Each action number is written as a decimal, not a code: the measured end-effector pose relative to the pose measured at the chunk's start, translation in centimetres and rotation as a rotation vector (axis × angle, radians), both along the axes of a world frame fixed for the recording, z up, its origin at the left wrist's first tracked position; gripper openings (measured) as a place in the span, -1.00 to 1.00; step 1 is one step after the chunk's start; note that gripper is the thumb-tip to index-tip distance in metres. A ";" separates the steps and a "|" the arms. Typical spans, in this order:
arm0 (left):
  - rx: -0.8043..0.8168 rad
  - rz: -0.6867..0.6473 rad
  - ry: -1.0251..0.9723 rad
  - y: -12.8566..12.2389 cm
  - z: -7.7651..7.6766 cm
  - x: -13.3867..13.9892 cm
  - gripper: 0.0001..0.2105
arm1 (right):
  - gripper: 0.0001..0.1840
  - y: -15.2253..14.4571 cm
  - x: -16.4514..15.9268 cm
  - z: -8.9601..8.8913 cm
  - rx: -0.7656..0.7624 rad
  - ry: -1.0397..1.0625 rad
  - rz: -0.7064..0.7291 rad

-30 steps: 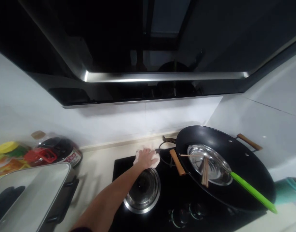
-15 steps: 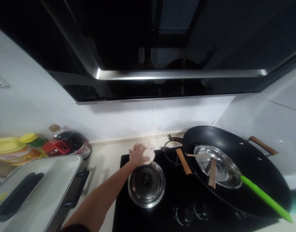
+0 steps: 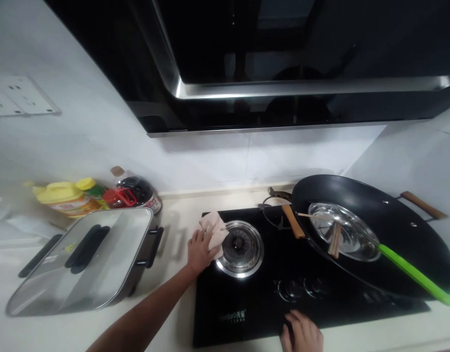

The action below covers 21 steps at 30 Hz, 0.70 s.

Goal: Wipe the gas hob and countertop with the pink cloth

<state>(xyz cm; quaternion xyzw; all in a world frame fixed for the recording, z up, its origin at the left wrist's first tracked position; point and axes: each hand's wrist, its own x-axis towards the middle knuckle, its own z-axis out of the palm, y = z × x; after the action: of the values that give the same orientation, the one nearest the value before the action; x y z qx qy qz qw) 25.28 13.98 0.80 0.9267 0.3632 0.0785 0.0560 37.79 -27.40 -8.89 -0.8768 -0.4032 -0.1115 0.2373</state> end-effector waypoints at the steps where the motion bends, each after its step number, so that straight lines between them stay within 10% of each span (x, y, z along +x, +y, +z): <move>1: -0.004 -0.003 -0.004 -1.1 -0.2 -1.3 -0.42 | -0.69 -0.1 0.0 -0.2 -0.003 -0.007 0.008; 11: -0.197 -0.319 0.044 -12.3 -2.9 -8.0 -0.31 | -0.75 0.1 -0.1 0.0 0.023 -0.059 0.036; 21: -0.103 -0.487 -0.070 -10.3 -4.2 -9.2 -0.33 | -0.70 2.3 0.5 2.6 0.087 0.092 -0.022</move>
<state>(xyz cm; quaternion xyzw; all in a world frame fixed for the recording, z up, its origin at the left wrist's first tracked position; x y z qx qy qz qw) 16.09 3.69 -3.41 0.9795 0.1304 0.0762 0.1330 38.29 -25.14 -6.31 -0.8742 -0.3771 -0.0911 0.2922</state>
